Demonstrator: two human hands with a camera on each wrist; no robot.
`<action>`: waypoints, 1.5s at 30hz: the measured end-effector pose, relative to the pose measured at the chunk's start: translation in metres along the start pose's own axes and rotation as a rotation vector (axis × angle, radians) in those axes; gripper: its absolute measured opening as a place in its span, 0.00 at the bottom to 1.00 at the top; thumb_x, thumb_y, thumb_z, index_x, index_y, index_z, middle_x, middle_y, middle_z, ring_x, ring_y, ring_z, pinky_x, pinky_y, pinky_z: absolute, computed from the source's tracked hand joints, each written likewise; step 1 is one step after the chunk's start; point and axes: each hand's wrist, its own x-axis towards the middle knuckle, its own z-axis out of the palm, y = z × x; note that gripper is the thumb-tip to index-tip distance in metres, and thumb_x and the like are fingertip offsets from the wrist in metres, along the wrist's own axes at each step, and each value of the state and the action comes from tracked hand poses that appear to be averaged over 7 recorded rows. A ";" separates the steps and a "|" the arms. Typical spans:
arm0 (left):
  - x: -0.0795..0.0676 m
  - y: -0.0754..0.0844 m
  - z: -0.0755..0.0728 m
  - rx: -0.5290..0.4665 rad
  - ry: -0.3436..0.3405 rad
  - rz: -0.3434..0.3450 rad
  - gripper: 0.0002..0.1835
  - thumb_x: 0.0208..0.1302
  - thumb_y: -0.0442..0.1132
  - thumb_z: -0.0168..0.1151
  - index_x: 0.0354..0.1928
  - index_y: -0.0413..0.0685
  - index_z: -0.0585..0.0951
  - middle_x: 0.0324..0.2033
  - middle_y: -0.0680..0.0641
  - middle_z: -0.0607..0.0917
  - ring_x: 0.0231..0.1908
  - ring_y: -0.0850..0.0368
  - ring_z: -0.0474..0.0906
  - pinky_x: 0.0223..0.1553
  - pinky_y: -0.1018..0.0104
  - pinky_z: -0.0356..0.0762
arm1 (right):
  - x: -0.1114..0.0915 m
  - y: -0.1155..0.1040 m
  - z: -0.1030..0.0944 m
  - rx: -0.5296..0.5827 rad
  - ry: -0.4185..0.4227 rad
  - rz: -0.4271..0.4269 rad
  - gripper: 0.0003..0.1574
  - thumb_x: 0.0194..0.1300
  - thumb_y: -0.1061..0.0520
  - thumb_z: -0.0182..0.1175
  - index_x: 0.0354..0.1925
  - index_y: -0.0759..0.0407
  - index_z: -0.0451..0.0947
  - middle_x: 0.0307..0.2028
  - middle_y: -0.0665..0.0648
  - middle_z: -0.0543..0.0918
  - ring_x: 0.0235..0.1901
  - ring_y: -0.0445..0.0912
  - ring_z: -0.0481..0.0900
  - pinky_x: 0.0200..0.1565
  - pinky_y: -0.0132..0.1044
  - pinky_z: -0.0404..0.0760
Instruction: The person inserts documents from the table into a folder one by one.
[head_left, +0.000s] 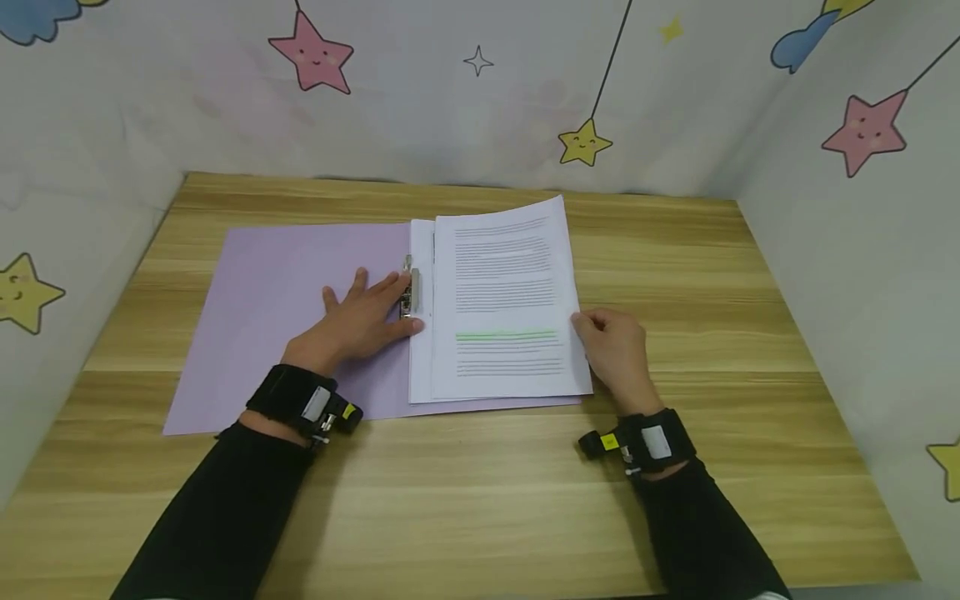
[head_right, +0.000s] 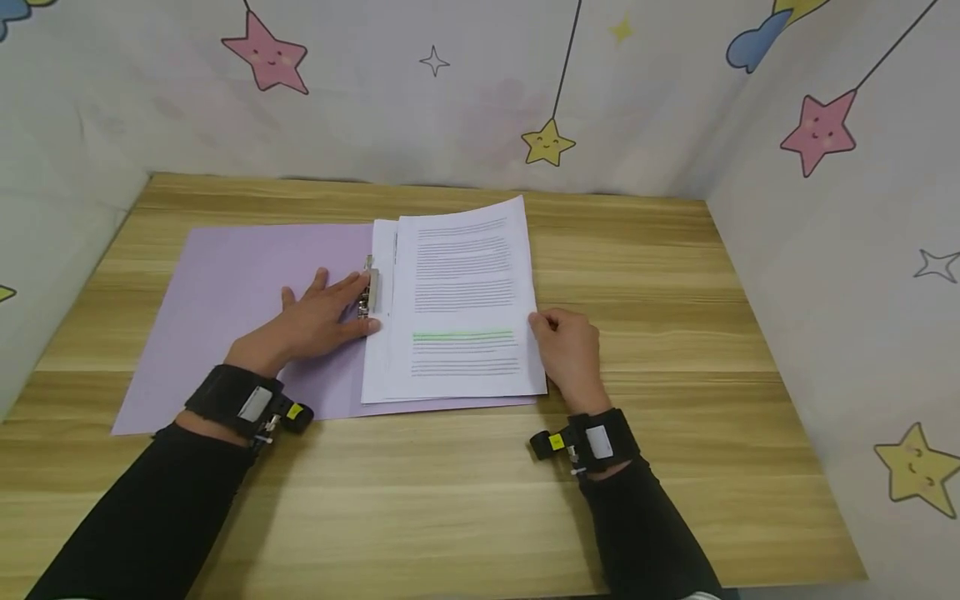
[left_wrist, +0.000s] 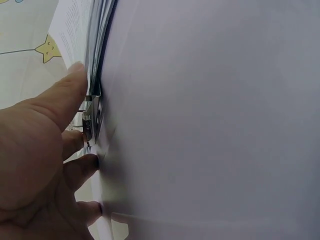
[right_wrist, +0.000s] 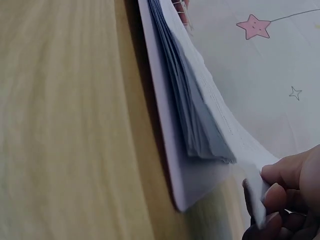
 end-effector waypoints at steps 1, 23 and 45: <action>0.000 0.000 0.000 -0.004 -0.001 -0.001 0.46 0.64 0.71 0.47 0.77 0.61 0.45 0.76 0.46 0.49 0.72 0.32 0.29 0.58 0.18 0.28 | 0.000 -0.002 0.002 -0.003 -0.002 -0.015 0.18 0.68 0.50 0.58 0.41 0.62 0.85 0.32 0.60 0.85 0.28 0.50 0.78 0.25 0.39 0.74; -0.001 0.000 -0.003 -0.005 -0.032 -0.011 0.46 0.64 0.72 0.44 0.77 0.61 0.44 0.77 0.47 0.47 0.72 0.33 0.27 0.58 0.18 0.27 | 0.000 -0.025 0.017 -0.112 -0.033 0.000 0.19 0.67 0.47 0.59 0.43 0.61 0.83 0.29 0.58 0.83 0.27 0.50 0.77 0.24 0.39 0.73; -0.003 0.001 -0.007 -0.027 -0.042 -0.007 0.45 0.65 0.66 0.51 0.77 0.61 0.45 0.77 0.47 0.47 0.71 0.33 0.27 0.58 0.18 0.26 | 0.015 -0.034 0.024 -0.290 -0.069 -0.058 0.16 0.67 0.54 0.59 0.45 0.64 0.84 0.37 0.60 0.86 0.31 0.51 0.79 0.31 0.44 0.76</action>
